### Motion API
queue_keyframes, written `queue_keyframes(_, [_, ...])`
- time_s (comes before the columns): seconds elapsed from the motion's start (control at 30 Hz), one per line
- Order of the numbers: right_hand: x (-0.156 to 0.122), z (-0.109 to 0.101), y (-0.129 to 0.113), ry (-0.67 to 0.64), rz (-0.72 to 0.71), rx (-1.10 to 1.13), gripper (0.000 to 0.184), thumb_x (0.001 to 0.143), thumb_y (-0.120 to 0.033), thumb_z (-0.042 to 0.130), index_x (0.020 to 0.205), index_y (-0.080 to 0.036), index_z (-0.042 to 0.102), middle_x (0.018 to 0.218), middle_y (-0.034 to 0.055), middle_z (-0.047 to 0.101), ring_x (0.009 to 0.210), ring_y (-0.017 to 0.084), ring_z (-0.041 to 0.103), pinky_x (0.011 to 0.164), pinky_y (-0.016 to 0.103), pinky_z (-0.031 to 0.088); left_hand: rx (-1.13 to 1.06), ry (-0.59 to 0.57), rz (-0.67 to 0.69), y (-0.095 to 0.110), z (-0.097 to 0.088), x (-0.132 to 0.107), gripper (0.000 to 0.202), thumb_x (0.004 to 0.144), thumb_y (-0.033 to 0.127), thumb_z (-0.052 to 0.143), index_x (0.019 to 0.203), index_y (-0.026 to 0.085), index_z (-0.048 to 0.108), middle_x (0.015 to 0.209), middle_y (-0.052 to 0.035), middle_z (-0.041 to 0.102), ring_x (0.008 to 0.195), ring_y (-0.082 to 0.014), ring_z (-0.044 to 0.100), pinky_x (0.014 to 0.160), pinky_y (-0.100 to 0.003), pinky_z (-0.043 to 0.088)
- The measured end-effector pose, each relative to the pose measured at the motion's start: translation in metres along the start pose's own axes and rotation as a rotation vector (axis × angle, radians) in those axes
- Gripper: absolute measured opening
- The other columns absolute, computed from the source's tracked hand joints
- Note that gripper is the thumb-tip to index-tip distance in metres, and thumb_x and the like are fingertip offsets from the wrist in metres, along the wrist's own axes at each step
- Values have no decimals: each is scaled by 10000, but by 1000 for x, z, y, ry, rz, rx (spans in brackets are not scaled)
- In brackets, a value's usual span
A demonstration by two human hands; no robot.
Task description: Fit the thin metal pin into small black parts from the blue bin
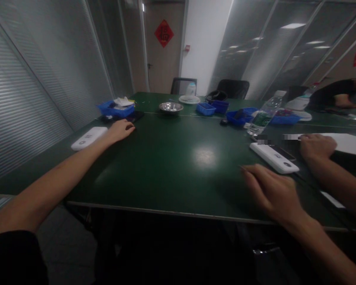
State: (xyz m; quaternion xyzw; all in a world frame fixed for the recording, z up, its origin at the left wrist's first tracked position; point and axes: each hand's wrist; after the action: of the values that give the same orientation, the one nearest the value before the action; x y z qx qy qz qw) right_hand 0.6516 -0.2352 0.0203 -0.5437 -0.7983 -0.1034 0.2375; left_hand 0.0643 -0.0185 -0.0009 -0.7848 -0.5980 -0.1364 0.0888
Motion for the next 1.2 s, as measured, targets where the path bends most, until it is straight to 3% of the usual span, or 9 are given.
queue_keyframes(0.07, [28,16,-31,-191,-84,-25,395,1067,-472,397,1022,-224,700,973,99,756,791,233,677,711,318,427,-12,4,5,-4,-1,0,507,972,492,445,1183,160,765,1152,-148,678,1061,-298,646,950,-395,501])
queue_keyframes(0.13, [66,31,-43,-355,-103,-100,407,1084,-450,336,996,-222,661,938,92,749,738,222,651,671,309,388,-16,14,-4,-10,-1,0,492,959,479,472,1173,152,770,1164,-153,677,1075,-304,644,958,-402,503])
queue_keyframes(0.3, [125,63,-33,-412,-96,-218,409,1087,-469,320,1133,-200,624,983,111,739,818,245,663,661,300,344,28,24,-122,-30,2,1,472,946,452,498,1155,132,774,1154,-173,692,1087,-330,646,975,-425,498])
queue_keyframes(0.5, [127,74,-27,-345,-66,-195,437,1087,-479,289,1121,-202,625,993,109,742,800,235,649,643,302,315,6,42,-217,-37,-3,1,483,992,400,399,1173,139,763,1180,-170,705,1116,-317,643,1011,-418,468])
queue_keyframes(0.63, [123,74,-24,-325,-81,-168,428,1085,-483,299,1139,-203,618,994,104,742,805,237,647,644,302,311,-80,126,-247,-33,-13,-2,438,935,278,464,1269,156,719,1208,-142,697,1134,-277,638,1048,-407,457])
queue_keyframes(0.77, [123,75,-22,-326,-74,-155,429,1082,-486,305,1142,-203,621,984,102,743,802,235,649,647,301,316,-192,234,-314,-31,-18,-2,435,883,234,575,1286,154,716,1256,-142,695,1021,-249,685,996,-398,512])
queue_keyframes(0.9, [124,79,-20,-311,-66,-168,403,1073,-477,330,1135,-212,627,993,97,747,808,235,659,638,301,314,-298,226,-391,-30,-15,0,353,866,275,683,1193,171,767,1088,-96,779,974,-249,719,957,-365,532])
queue_keyframes(1.0, [123,81,-19,-303,-66,-170,403,1071,-479,331,1144,-218,629,983,95,747,807,239,662,631,300,312,-303,221,-355,-32,-8,2,285,866,310,720,1109,190,806,1022,-87,797,982,-264,726,956,-357,519])
queue_keyframes(1.2, [123,81,-19,-304,-65,-166,402,1073,-472,330,1164,-220,629,987,96,749,819,247,668,628,301,314,-256,178,-221,-37,-1,5,276,902,332,670,1098,211,823,1092,-97,784,1031,-289,697,973,-397,491])
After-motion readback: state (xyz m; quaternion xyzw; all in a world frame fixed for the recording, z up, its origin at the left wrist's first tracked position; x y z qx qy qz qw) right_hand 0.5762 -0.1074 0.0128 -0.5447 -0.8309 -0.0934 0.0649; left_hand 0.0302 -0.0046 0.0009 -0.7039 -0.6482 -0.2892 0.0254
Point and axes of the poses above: each hand's wrist, its own x-axis towards the middle knuckle, its own z-axis out of the palm, y = z × x
